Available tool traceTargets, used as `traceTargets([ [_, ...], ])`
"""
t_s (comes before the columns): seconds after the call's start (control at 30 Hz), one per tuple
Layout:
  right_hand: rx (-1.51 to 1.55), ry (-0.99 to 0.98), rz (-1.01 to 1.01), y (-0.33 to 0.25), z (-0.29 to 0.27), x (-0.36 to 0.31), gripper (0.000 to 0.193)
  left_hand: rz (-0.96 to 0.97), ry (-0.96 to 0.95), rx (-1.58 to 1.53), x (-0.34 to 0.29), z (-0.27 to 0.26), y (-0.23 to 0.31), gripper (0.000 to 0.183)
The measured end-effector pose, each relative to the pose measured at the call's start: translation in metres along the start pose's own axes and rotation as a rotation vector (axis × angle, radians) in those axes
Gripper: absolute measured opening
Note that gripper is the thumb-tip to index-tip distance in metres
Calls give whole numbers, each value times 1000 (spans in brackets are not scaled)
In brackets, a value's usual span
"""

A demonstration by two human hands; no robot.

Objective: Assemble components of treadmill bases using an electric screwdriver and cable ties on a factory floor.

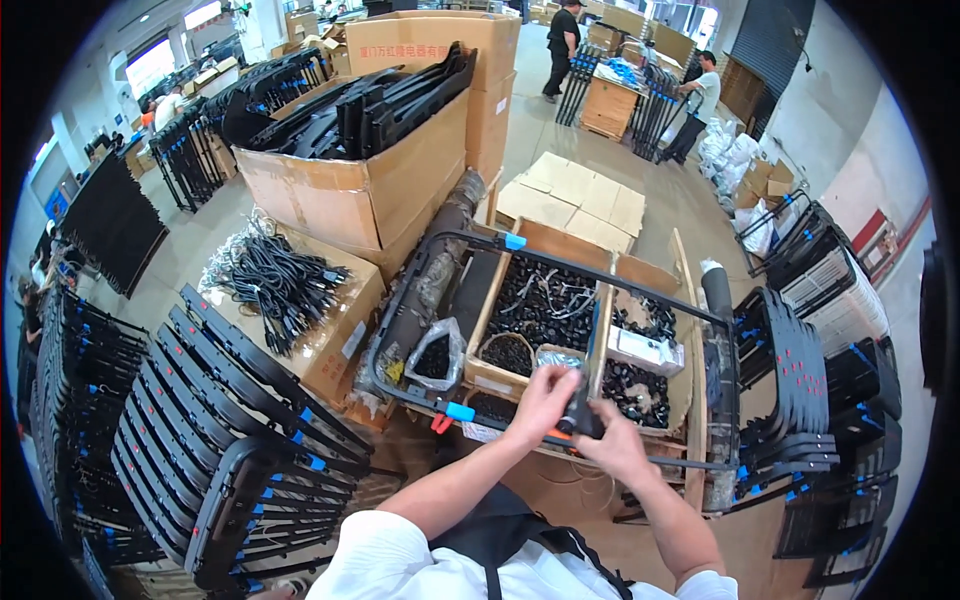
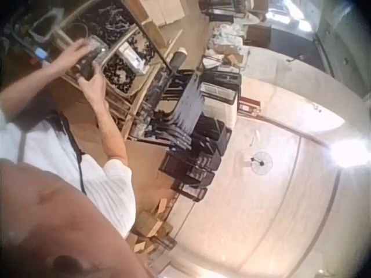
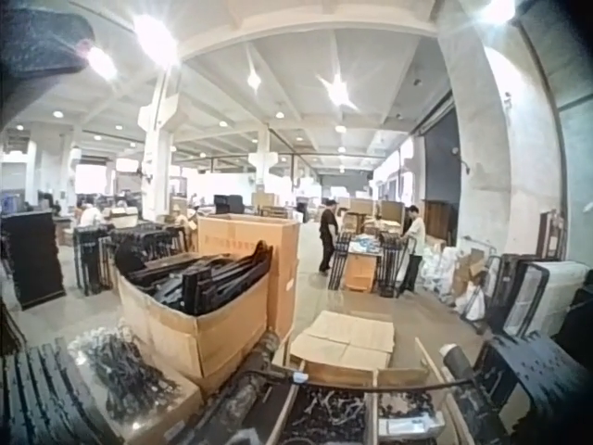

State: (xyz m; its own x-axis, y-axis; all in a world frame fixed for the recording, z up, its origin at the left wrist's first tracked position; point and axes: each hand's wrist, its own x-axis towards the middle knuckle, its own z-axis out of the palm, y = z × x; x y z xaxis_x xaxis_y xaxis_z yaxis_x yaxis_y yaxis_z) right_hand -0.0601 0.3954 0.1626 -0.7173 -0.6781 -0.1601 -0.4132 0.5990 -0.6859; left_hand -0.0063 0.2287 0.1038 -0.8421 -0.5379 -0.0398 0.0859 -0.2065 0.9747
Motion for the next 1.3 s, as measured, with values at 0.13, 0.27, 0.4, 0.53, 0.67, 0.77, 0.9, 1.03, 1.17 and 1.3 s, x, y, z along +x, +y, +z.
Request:
traceTargets([
  [0.13, -267, -129, -128, 1, 61, 37, 71, -511, -209, -79, 17, -73, -69, 46],
  [0.27, -398, -182, -285, -21, 101, 95, 72, -575, -99, -6, 49, -123, -106, 49],
  [0.4, -337, -82, -257, -34, 136, 173, 75, -402, 161, 228, 112, -151, -60, 57],
  [0.53, -261, 12, -272, -39, 171, 255, 79, -271, 272, 438, 185, -191, -64, 64],
  [0.67, -282, -23, -168, -43, 176, 299, 75, -339, 224, 507, 231, -205, -72, 72],
  [0.77, -354, -65, -137, -40, 179, 320, 74, -360, 240, 496, 249, -210, -90, 75],
  [0.9, -370, -105, -95, -33, 170, 336, 71, -356, 267, 465, 261, -200, -93, 73],
  [1.03, -365, -101, -131, -29, 170, 344, 68, -371, 228, 430, 268, -205, -101, 70],
  [1.17, -388, -98, -152, -21, 161, 343, 71, -367, 199, 403, 271, -195, -102, 67],
  [1.3, -389, -138, -136, -23, 161, 348, 79, -338, 236, 503, 279, -197, -115, 65],
])
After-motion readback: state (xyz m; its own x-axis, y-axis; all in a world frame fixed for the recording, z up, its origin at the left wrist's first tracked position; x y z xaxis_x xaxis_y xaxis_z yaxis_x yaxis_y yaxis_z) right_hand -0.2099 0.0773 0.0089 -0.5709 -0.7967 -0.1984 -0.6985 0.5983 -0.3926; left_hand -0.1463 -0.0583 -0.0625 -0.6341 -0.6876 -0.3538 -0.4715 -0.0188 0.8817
